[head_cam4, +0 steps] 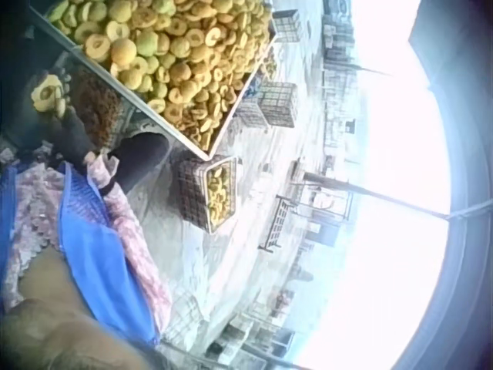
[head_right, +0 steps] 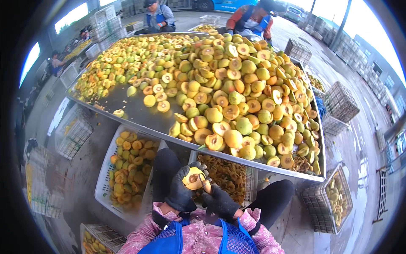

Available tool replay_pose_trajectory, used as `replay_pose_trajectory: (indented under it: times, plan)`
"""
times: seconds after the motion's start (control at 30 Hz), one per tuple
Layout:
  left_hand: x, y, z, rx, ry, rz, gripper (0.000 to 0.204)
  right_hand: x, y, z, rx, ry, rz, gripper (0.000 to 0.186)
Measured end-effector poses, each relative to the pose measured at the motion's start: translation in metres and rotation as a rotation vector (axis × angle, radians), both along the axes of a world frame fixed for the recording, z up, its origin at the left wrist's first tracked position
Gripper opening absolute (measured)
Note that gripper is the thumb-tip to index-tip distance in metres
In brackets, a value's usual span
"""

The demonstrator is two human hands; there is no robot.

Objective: The person picks up peaches from a table, removes the pits using a handheld tool, and drops the fruit and pits into separate crates below.

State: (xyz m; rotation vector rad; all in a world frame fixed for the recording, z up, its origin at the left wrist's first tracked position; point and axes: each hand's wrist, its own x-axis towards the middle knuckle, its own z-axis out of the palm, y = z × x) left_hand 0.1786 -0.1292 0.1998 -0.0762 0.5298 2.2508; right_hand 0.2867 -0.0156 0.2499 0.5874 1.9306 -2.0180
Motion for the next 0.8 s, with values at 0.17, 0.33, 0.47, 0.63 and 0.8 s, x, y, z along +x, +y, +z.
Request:
replay_pose_trajectory:
  times: [0.17, 0.33, 0.47, 0.63, 0.8]
  plan:
    - [0.005, 0.014, -0.010, -0.093, 0.051, -0.046, 0.034, 0.000, 0.007, -0.021, 0.182, 0.102, -0.010, 0.023]
    - [0.005, 0.023, -0.013, -0.119, 0.023, -0.043, 0.034, -0.003, 0.006, -0.020, 0.178, 0.052, -0.073, 0.024]
    - [0.005, 0.030, -0.015, -0.100, -0.036, -0.079, 0.034, -0.003, 0.009, -0.036, 0.242, -0.082, 0.014, 0.027]
    - [0.005, 0.034, -0.025, -0.090, -0.140, -0.102, 0.033, -0.005, 0.004, -0.071, 0.320, 0.179, 0.039, 0.029]
    - [0.002, 0.030, -0.036, -0.195, -0.119, -0.096, 0.035, -0.003, -0.003, -0.083, 0.080, 0.071, 0.008, 0.030]
